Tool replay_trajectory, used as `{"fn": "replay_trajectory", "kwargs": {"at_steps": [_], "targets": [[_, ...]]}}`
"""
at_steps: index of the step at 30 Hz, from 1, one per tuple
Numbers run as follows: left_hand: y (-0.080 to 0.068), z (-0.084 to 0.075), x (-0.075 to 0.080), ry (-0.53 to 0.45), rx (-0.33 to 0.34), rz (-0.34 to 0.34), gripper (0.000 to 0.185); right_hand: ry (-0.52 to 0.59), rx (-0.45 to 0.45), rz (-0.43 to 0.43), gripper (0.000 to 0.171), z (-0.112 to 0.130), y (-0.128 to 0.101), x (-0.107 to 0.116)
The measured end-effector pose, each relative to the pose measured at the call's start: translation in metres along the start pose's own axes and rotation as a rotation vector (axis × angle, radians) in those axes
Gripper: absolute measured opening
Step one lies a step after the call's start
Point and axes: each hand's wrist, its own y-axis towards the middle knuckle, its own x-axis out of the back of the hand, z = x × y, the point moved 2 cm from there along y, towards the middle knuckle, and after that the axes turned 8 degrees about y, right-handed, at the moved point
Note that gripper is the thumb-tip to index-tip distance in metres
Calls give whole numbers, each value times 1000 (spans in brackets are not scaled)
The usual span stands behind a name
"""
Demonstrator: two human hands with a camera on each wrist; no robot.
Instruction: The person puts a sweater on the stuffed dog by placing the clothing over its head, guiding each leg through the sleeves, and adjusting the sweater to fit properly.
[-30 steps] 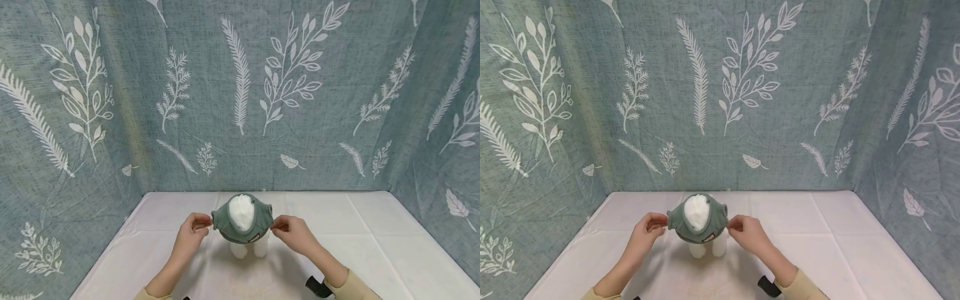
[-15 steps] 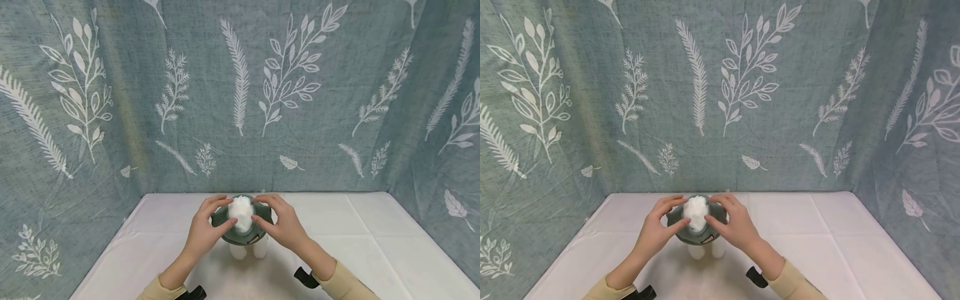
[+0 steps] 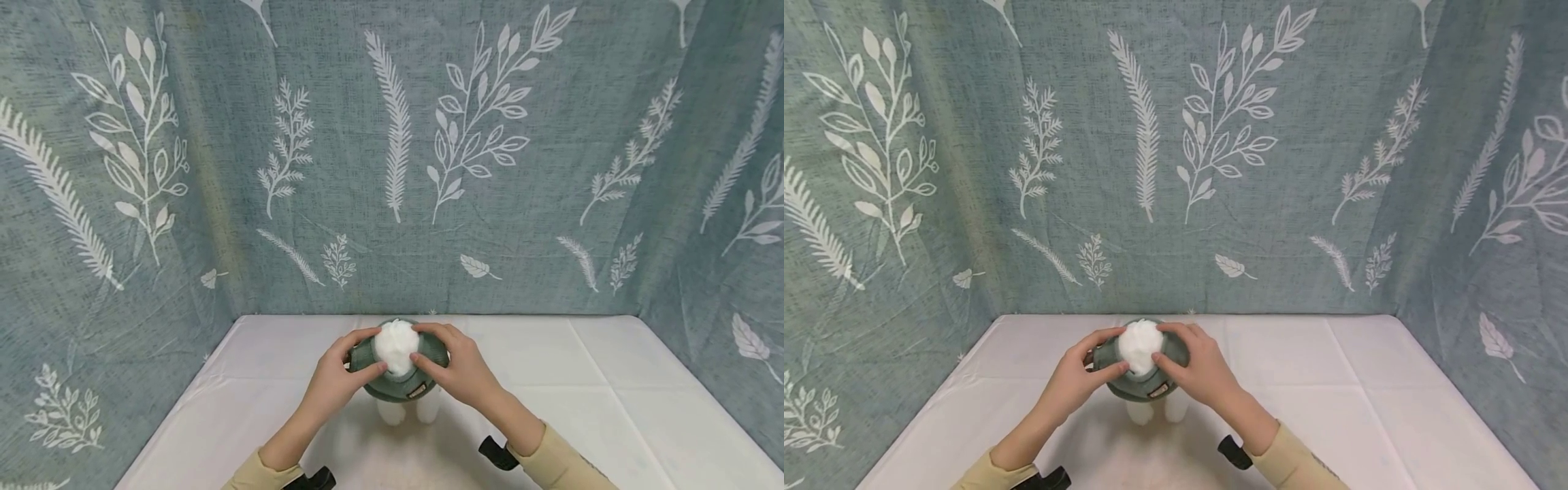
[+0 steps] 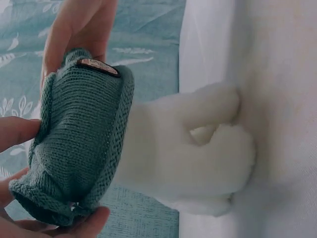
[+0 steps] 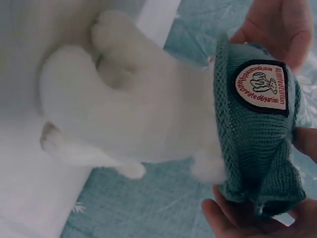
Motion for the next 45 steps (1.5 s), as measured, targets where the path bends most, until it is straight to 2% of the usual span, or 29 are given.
{"fn": "replay_trajectory", "kwargs": {"at_steps": [4,10,15,23,32,37,41,43,45], "targets": [[1,3,0,-44,28,26,50,24,-84,24,41,-2,-1,1],[3,9,-1,-124,95,63,49,96,-254,65,41,-6,0,2],[4,16,-2,-143,158,77,47,111,-335,99,40,-12,-1,2],[7,21,-2,-224,204,123,47,114,-401,157,42,-18,-1,3],[10,25,-3,-369,307,206,58,129,-409,251,45,-25,1,4],[11,27,-4,-437,332,224,59,144,-409,267,46,-28,0,3],[12,27,-4,-379,318,202,54,148,-425,251,46,-26,-2,2],[12,24,-2,-297,272,160,51,126,-423,214,45,-24,-3,3],[13,20,-1,-198,198,97,51,99,-388,145,44,-19,-5,5]]}}
